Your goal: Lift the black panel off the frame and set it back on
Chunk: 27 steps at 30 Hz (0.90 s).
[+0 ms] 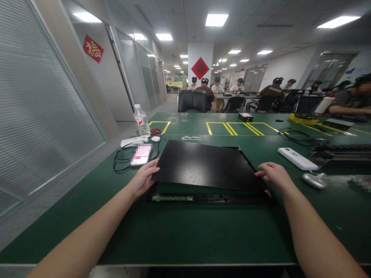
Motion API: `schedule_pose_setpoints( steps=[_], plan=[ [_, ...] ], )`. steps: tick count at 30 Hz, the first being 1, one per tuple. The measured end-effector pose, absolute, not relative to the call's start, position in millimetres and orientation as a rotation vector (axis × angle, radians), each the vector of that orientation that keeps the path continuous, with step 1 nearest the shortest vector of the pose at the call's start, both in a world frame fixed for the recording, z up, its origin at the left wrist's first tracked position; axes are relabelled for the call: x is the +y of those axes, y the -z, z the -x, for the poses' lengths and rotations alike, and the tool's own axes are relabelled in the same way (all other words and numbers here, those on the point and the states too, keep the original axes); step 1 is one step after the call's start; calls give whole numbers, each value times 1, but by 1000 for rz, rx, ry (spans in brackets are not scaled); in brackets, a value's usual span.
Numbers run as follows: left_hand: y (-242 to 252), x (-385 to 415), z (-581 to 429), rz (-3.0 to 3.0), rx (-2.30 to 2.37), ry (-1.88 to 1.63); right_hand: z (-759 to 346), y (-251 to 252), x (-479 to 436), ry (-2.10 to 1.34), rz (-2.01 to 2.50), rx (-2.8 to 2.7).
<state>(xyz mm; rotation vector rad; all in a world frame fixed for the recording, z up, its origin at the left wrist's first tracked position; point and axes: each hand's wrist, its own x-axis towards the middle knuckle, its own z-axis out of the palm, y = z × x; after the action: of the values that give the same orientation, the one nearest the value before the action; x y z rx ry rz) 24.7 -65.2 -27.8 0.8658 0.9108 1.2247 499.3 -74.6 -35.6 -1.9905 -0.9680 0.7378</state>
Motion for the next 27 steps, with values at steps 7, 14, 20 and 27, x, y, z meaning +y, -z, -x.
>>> schedule_pose_setpoints(
  steps=[7, 14, 20, 27],
  plan=[
    [24, -67, -28, -868, 917, -1189, -492, 29, -80, -565, 2094, -1147],
    [23, -68, -28, -852, 940, -1182, -483, 20, -85, -474, 2188, -1240],
    [22, -68, -29, -845, 964, -1179, -485, 21, -85, -490, 2198, -1254],
    [24, -67, -29, -838, 946, -1169, -487, 22, -83, -486, 2206, -1272]
  ],
)
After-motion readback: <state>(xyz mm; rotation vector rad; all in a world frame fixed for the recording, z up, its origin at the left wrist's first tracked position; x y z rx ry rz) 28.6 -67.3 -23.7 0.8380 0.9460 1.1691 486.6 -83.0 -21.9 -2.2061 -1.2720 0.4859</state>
